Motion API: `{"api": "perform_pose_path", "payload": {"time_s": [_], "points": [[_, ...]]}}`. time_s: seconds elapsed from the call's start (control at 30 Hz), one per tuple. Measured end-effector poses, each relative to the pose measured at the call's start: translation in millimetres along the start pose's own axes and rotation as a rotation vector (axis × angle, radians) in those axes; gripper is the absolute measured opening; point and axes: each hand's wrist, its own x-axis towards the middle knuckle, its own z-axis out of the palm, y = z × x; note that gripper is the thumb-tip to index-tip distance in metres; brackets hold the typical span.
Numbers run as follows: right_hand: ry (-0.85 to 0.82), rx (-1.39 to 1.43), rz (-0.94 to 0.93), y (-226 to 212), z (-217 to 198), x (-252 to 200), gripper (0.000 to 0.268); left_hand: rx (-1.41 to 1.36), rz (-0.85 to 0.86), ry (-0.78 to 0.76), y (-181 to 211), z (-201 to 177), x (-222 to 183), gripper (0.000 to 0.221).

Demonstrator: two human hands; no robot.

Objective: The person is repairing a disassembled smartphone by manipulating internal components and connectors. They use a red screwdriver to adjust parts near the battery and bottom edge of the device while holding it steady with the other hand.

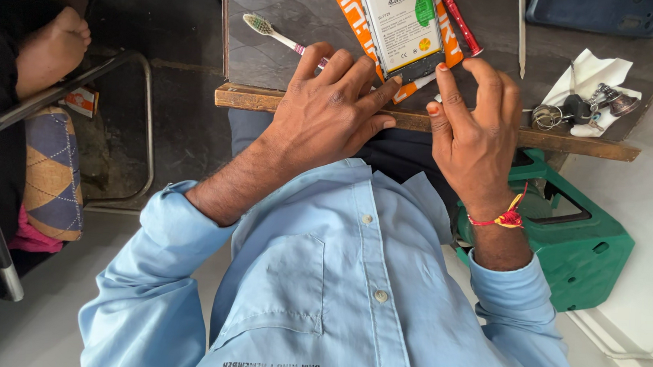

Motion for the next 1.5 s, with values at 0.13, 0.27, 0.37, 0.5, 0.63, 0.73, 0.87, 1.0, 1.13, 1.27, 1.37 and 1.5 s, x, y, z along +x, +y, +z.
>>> {"api": "perform_pose_path", "payload": {"time_s": [0.13, 0.27, 0.37, 0.5, 0.63, 0.73, 0.87, 1.0, 1.13, 1.27, 1.37, 1.5], "points": [[0.002, -0.046, -0.009, 0.9, -3.2, 0.7, 0.033, -0.069, 0.061, -0.037, -11.0, -0.3, 11.5, 0.027], [0.004, -0.015, 0.009, -1.5, -6.2, 4.0, 0.030, -0.121, 0.219, -0.009, -35.6, 3.5, 39.2, 0.020], [0.006, 0.006, 0.039, -4.4, -9.3, 5.5, 0.030, -0.154, 0.353, -0.058, -50.2, 5.1, 60.6, 0.027], [0.020, 0.042, 0.058, -7.6, -12.2, 7.7, 0.034, -0.071, 0.498, -0.062, -59.0, 6.4, 77.7, 0.033], [0.024, 0.073, 0.084, -8.7, -14.4, 9.9, 0.036, -0.078, 0.547, -0.123, -64.6, 6.5, 88.4, 0.040], [0.064, 0.190, 0.064, -1.0, -14.9, 9.9, 0.031, -0.121, 0.542, -0.142, -66.8, 6.0, 90.2, 0.040], [0.242, 0.371, 0.216, 24.9, -19.0, 3.0, 0.022, -0.172, 0.516, -0.162, -67.5, 5.8, 90.1, 0.036], [0.364, 0.370, 0.330, 50.4, -21.2, -9.9, 0.017, -0.187, 0.524, -0.153, -65.7, 5.5, 91.3, 0.034], [0.444, 0.393, 0.387, 66.8, -24.2, -19.1, 0.013, -0.206, 0.541, -0.169, -66.5, 4.6, 93.8, 0.032], [0.380, 0.379, 0.338, 49.1, -25.9, -11.7, 0.016, -0.209, 0.512, -0.188, -64.8, 4.0, 93.8, 0.035], [0.360, 0.398, 0.249, 27.9, -12.2, 13.9, 0.020, -0.212, 0.514, -0.173, -64.2, 5.3, 94.3, 0.031], [0.374, 0.196, 0.131, 19.7, 1.4, 51.0, 0.022, -0.213, 0.503, -0.174, -61.6, 3.3, 93.4, 0.032]]}}
